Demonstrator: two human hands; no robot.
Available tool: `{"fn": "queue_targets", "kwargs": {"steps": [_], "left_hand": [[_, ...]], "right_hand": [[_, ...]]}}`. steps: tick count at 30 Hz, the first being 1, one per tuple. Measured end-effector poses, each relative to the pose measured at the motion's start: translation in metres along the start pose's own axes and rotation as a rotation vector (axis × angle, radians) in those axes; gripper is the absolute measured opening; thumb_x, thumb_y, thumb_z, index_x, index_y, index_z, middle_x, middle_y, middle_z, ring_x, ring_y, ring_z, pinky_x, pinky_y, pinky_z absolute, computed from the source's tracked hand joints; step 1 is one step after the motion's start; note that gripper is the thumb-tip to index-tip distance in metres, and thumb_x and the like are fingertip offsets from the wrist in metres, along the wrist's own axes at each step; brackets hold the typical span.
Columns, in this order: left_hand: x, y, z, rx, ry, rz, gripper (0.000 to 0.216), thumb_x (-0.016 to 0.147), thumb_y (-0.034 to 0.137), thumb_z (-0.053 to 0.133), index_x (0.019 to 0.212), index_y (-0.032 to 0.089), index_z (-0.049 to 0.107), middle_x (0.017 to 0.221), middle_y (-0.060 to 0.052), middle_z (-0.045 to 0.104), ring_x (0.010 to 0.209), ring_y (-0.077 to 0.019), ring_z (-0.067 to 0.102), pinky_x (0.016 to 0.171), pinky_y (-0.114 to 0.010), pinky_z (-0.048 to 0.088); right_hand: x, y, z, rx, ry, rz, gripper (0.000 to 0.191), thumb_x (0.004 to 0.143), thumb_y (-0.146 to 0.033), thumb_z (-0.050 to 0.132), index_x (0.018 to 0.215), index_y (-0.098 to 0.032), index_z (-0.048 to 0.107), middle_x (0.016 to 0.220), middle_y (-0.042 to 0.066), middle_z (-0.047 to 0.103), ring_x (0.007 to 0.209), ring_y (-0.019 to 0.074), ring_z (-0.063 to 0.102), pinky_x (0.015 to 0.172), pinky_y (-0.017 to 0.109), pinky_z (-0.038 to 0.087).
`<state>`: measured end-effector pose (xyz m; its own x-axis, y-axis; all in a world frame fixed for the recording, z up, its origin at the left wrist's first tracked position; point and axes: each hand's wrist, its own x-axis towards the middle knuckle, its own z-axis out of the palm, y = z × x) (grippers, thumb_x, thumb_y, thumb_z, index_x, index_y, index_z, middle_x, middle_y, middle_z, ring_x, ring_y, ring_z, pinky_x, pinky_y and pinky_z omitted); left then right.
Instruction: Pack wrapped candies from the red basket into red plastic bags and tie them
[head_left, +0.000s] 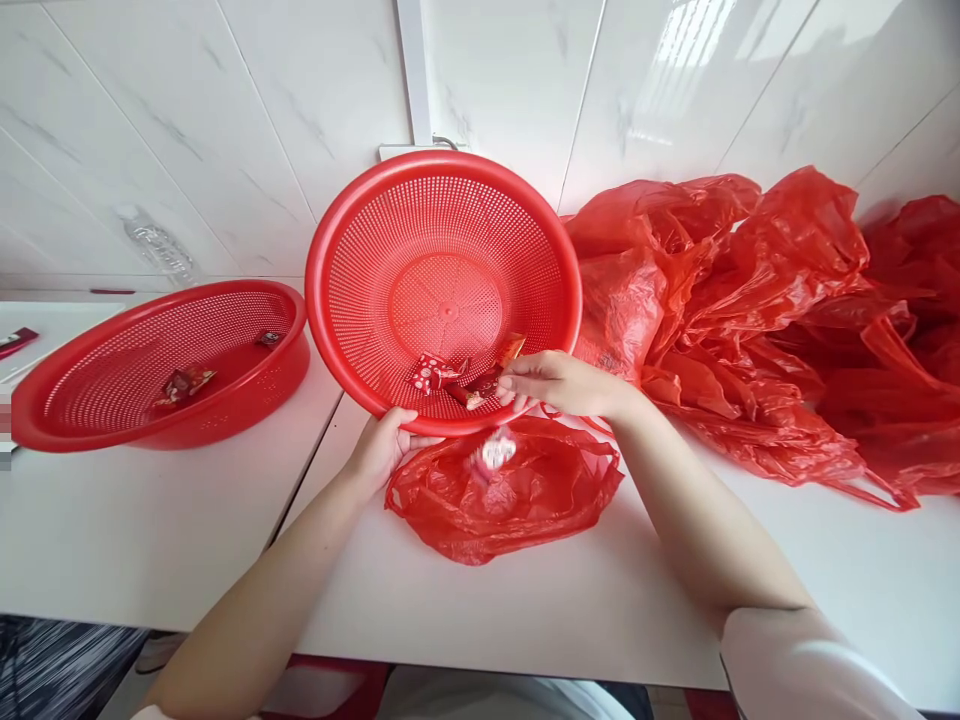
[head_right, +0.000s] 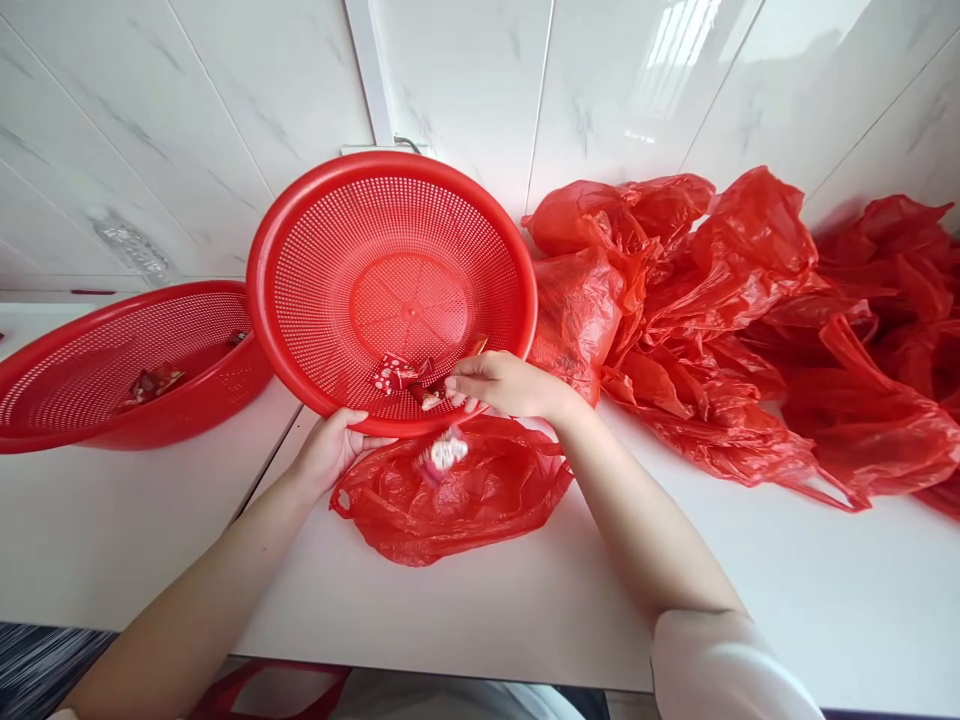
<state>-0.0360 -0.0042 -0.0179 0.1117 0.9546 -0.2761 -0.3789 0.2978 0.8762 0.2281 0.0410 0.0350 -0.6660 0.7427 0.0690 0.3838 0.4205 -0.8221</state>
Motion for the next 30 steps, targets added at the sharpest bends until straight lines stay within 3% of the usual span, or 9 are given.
{"fn": "queue_targets", "kwargs": {"steps": [3, 7, 12, 15, 18, 20, 23, 27, 30], "left_hand": [[-0.002, -0.002, 0.001, 0.023, 0.009, 0.007, 0.032, 0.068, 0.019, 0.061, 0.097, 0.007, 0.065, 0.094, -0.013, 0.074, 0.095, -0.0325, 0.07, 0.083, -0.045, 0.06], [-0.003, -0.002, 0.002, 0.056, -0.022, -0.021, 0.034, 0.066, 0.021, 0.063, 0.097, 0.007, 0.066, 0.087, -0.013, 0.074, 0.095, -0.0351, 0.07, 0.079, -0.046, 0.06], [-0.002, -0.001, 0.002, 0.07, 0.026, 0.026, 0.03, 0.063, 0.021, 0.066, 0.09, 0.01, 0.064, 0.086, -0.011, 0.073, 0.098, -0.0336, 0.069, 0.079, -0.043, 0.061], [0.0, -0.002, 0.001, 0.071, 0.043, 0.041, 0.024, 0.062, 0.021, 0.067, 0.084, 0.011, 0.062, 0.088, -0.01, 0.073, 0.098, -0.0324, 0.069, 0.081, -0.043, 0.06], [0.001, -0.003, 0.0, 0.07, 0.046, 0.061, 0.027, 0.063, 0.022, 0.068, 0.087, 0.011, 0.061, 0.092, -0.01, 0.072, 0.098, -0.0311, 0.069, 0.081, -0.044, 0.06], [0.001, -0.003, 0.0, 0.065, 0.044, 0.081, 0.028, 0.064, 0.022, 0.068, 0.09, 0.011, 0.061, 0.092, -0.009, 0.071, 0.097, -0.0302, 0.069, 0.08, -0.045, 0.06], [0.001, -0.002, -0.001, 0.063, 0.035, 0.098, 0.024, 0.065, 0.021, 0.067, 0.086, 0.011, 0.061, 0.086, -0.008, 0.07, 0.092, -0.0293, 0.069, 0.08, -0.047, 0.06], [0.002, -0.001, -0.002, 0.086, 0.033, 0.091, 0.015, 0.067, 0.022, 0.065, 0.075, 0.01, 0.062, 0.075, -0.008, 0.068, 0.089, -0.0307, 0.07, 0.081, -0.049, 0.059], [0.002, -0.001, -0.001, 0.09, 0.027, 0.105, 0.018, 0.067, 0.022, 0.064, 0.079, 0.009, 0.064, 0.079, -0.009, 0.07, 0.092, -0.0314, 0.07, 0.082, -0.049, 0.059]], "right_hand": [[0.008, 0.003, 0.017, -0.212, 0.087, -0.139, 0.034, 0.091, -0.044, 0.054, 0.109, -0.018, 0.066, 0.106, 0.008, 0.069, 0.098, 0.0195, 0.065, 0.091, 0.034, 0.049], [0.019, 0.013, 0.038, -0.377, -0.034, -0.278, 0.05, 0.084, -0.045, 0.065, 0.125, -0.018, 0.059, 0.134, 0.014, 0.056, 0.12, 0.0271, 0.055, 0.102, 0.041, 0.041], [0.021, 0.018, 0.04, -0.346, 0.025, -0.289, 0.005, 0.085, -0.017, 0.06, 0.086, -0.016, 0.065, 0.094, 0.007, 0.065, 0.082, 0.0154, 0.06, 0.077, 0.028, 0.047], [0.022, 0.022, 0.035, -0.256, 0.117, -0.146, 0.012, 0.077, -0.007, 0.06, 0.085, -0.016, 0.062, 0.082, 0.002, 0.064, 0.07, 0.0121, 0.056, 0.069, 0.026, 0.045], [0.024, 0.027, 0.032, 0.095, 0.137, 0.053, 0.016, 0.076, -0.015, 0.062, 0.092, -0.016, 0.059, 0.077, 0.001, 0.064, 0.064, 0.0111, 0.056, 0.062, 0.024, 0.045], [0.025, 0.03, 0.029, 0.33, 0.085, 0.135, 0.02, 0.075, -0.02, 0.063, 0.094, -0.015, 0.059, 0.072, 0.0, 0.063, 0.06, 0.0106, 0.055, 0.057, 0.023, 0.044], [0.023, 0.027, 0.022, 0.475, -0.004, 0.143, 0.022, 0.075, -0.023, 0.064, 0.096, -0.014, 0.061, 0.073, 0.0, 0.063, 0.061, 0.0102, 0.056, 0.057, 0.022, 0.045], [0.012, 0.018, 0.01, 0.433, -0.188, 0.066, 0.024, 0.08, -0.025, 0.064, 0.102, -0.015, 0.064, 0.08, 0.0, 0.066, 0.068, 0.0096, 0.06, 0.062, 0.021, 0.048], [0.006, 0.012, 0.005, 0.298, -0.353, 0.016, 0.026, 0.084, -0.029, 0.062, 0.106, -0.015, 0.065, 0.088, 0.003, 0.069, 0.078, 0.013, 0.065, 0.072, 0.025, 0.052]]}}
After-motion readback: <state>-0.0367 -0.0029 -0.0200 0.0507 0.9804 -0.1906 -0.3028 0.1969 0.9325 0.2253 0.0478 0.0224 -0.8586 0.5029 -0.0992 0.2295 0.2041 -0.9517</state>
